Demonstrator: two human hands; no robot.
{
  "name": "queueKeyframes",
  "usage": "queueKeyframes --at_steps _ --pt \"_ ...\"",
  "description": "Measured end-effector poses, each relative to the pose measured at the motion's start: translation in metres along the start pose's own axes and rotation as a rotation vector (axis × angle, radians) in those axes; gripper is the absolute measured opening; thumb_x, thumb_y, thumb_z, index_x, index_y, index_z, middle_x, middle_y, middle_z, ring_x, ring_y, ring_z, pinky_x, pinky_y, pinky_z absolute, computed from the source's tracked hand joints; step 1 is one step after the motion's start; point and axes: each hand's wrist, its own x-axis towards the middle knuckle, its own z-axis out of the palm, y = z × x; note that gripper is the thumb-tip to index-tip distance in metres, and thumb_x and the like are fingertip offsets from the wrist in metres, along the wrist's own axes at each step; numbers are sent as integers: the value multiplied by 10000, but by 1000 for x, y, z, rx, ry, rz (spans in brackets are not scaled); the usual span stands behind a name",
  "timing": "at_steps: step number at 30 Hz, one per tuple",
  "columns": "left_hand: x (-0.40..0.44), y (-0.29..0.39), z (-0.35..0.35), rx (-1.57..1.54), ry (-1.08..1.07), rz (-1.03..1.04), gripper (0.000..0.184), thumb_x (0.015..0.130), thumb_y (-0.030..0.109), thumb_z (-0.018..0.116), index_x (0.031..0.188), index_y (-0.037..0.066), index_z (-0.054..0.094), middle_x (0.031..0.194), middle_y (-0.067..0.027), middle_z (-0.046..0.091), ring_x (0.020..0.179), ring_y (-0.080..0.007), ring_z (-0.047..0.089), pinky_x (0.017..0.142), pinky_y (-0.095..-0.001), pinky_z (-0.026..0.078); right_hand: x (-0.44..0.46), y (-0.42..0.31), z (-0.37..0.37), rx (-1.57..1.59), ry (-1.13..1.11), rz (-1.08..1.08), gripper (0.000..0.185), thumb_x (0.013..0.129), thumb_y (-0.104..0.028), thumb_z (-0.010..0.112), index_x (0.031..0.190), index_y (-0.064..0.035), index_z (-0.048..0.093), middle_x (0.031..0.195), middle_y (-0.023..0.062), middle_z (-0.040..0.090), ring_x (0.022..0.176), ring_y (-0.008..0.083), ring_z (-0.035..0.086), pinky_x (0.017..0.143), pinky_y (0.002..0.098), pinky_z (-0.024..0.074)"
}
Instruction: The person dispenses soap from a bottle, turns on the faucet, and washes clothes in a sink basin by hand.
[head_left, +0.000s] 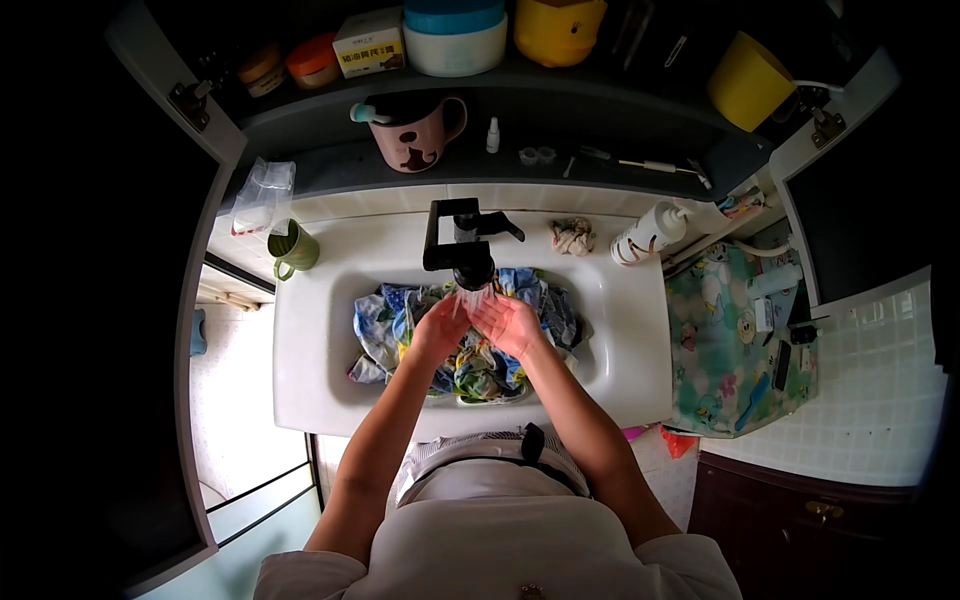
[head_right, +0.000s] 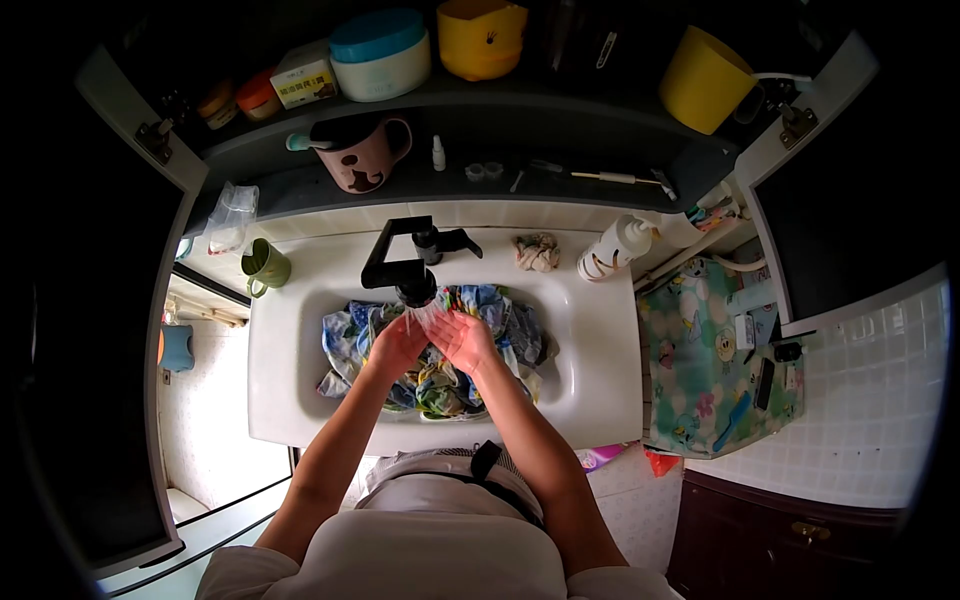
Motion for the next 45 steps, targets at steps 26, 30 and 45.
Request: queueKeyframes --at_steps 26,30,45 --pt "-5 -4 5 109 -64 55 274 977 250 439 1140 58 545 1117 -52 614 1054 -177 577 965 -321 435 8 18 10 57 4 -64 298 960 -230 461 1080 38 508 1109 205 590 1056 355 588 913 419 522" --pt "-5 -4 4 113 -42 37 265 963 227 456 1155 65 540 1139 -52 602 1073 -178 566 981 -315 426 16 18 2 54 10 -69 272 952 -214 467 1048 33 529 1096 199 600 1062 338 588 918 437 513" --pt "11 -35 3 89 96 -139 414 948 250 318 1197 -25 500 1265 -188 522 1154 -326 487 1005 -425 366 -9 -28 -53 -263 133 -79 460 950 -309 419 1164 91 494 1111 196 580 1108 321 534 1025 437 384"
